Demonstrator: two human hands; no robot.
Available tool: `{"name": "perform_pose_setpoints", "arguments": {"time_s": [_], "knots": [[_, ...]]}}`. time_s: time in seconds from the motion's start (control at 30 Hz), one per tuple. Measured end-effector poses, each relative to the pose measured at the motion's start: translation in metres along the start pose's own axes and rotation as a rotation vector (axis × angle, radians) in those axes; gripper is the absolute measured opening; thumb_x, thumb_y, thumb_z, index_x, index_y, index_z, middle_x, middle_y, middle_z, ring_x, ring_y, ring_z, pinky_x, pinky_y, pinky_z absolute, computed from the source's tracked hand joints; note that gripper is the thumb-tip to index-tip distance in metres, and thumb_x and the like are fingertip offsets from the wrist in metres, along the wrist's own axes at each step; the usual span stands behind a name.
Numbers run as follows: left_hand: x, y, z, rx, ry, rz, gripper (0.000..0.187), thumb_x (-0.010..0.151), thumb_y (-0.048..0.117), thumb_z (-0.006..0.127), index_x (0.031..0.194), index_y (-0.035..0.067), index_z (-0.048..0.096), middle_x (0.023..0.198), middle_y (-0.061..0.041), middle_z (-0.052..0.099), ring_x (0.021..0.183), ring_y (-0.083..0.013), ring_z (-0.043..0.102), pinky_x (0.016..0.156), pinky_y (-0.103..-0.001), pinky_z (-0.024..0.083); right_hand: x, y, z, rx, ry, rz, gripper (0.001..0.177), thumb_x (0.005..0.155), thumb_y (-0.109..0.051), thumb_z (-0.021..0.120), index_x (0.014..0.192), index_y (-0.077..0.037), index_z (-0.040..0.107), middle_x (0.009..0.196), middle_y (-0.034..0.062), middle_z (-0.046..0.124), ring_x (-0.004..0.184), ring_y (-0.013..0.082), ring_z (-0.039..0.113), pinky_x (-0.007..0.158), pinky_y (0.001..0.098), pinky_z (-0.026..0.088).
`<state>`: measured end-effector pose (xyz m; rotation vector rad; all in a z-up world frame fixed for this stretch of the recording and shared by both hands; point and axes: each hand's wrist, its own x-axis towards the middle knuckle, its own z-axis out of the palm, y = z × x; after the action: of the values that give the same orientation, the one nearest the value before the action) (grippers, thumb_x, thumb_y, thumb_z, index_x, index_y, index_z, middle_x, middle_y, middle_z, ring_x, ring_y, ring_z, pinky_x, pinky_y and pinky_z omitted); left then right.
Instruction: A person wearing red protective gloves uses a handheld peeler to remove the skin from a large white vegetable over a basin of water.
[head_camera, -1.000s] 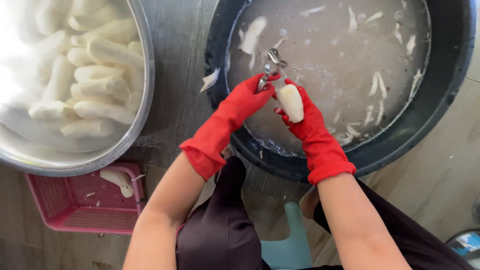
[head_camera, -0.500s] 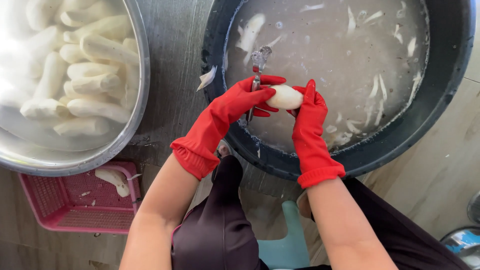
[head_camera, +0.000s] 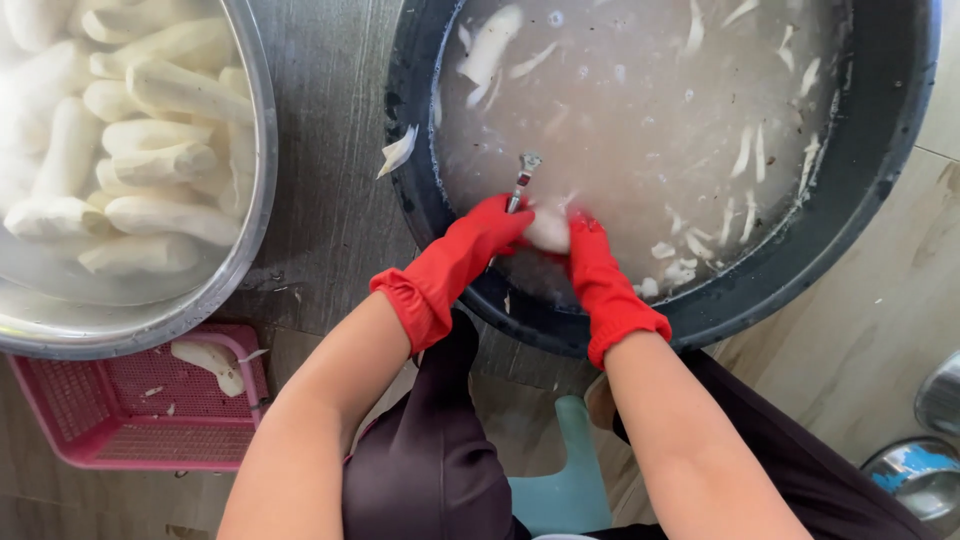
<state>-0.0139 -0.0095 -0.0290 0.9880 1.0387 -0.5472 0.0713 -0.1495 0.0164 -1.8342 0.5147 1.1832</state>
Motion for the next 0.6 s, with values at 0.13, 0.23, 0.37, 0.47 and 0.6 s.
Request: {"name": "perform_pose_setpoints", "arguments": {"time_s": [0.13,0.23,0.37,0.47,0.6], "knots": [[-0.066,0.057,-0.003,0.11,0.0,0.14,0.04,0.088,0.028,0.071,0.124,0.01,0.068,0.097,-0.018,0.075,0.077,-0.0311,0.079,0.069,-0.039,0.068,-0.043,-0.034,-0.014,0.348,-0.314,0.072,0.073,0.082,-0.046,0.08,0.145,-0.018,0.055,0.138,0.0193,0.06,0.118,0.0396,0.064,0.087,0.051,0.058],[-0.113,0.094,-0.002,0.251,-0.044,0.23,0.036,0.086,0.028,0.071,0.117,0.01,0.07,0.092,-0.016,0.076,0.081,-0.0295,0.079,0.077,-0.039,0.067,-0.055,-0.039,-0.024,0.31,-0.601,-0.102,0.08,0.072,-0.019,0.086,0.146,-0.024,0.055,0.126,0.0165,0.07,0.103,0.0402,0.074,0.074,0.0484,0.065],[-0.102,0.107,-0.017,1.102,0.353,0.683,0.008,0.093,0.027,0.065,0.1,0.024,0.068,0.089,-0.008,0.072,0.092,-0.0346,0.073,0.08,-0.048,0.06,-0.052,-0.034,-0.041,0.343,-0.685,-0.138,0.104,0.061,-0.003,0.093,0.153,-0.025,0.048,0.129,0.0194,0.066,0.11,0.042,0.071,0.088,0.0537,0.062],[-0.105,0.121,-0.019,1.297,0.365,0.803,0.012,0.088,0.017,0.071,0.099,0.022,0.068,0.089,-0.006,0.067,0.087,-0.0305,0.069,0.083,-0.046,0.058,-0.051,-0.04,-0.052,0.298,-0.756,-0.15,0.111,0.058,-0.003,0.094,0.156,-0.023,0.044,0.133,0.0215,0.064,0.11,0.041,0.07,0.093,0.0548,0.059],[-0.119,0.136,-0.009,1.585,0.379,0.98,0.027,0.082,0.001,0.08,0.097,0.019,0.067,0.088,-0.003,0.061,0.08,-0.0243,0.063,0.086,-0.043,0.054,-0.06,-0.053,-0.058,0.248,-0.747,-0.215,0.105,0.061,-0.001,0.091,0.154,-0.019,0.045,0.132,0.0229,0.064,0.107,0.0398,0.071,0.09,0.0557,0.061]]}}
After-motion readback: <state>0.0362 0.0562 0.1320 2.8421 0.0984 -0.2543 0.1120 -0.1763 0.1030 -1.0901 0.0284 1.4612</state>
